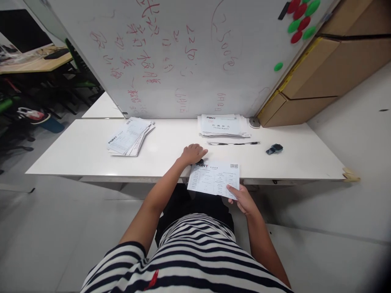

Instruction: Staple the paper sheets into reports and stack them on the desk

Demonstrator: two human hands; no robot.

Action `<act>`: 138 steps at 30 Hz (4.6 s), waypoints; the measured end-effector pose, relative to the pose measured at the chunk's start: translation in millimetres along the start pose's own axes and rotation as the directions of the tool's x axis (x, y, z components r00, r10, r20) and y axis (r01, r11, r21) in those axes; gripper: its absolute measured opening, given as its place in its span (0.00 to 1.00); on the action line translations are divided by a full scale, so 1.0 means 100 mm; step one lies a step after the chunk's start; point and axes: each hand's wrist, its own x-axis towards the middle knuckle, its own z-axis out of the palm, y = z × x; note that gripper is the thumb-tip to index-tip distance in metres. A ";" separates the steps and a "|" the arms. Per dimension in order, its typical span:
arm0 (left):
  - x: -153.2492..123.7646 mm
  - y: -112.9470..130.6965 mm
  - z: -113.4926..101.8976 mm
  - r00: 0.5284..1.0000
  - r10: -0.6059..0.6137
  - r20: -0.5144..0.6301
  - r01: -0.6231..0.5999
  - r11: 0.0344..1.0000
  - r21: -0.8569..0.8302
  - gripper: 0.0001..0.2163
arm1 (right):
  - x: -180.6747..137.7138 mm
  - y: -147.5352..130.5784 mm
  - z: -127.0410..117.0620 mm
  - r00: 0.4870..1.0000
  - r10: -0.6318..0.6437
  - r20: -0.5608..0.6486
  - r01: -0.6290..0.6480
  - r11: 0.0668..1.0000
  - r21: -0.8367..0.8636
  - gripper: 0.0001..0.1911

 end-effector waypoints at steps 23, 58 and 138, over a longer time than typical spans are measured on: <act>0.02 -0.06 -0.04 0.987 -0.020 0.159 0.028 0.998 -0.049 0.27 | -0.05 0.02 -0.03 1.000 0.019 -0.005 -0.018 0.999 0.034 0.21; -0.06 0.04 0.01 0.994 -0.107 0.008 0.107 0.993 0.043 0.25 | -0.08 0.15 0.03 0.998 0.026 -0.052 -0.022 0.996 0.085 0.20; -0.14 0.23 0.03 0.974 -0.164 -0.153 0.187 0.972 0.144 0.21 | 1.91 -1.85 -0.22 0.959 -0.272 -0.076 0.229 0.907 -0.354 0.22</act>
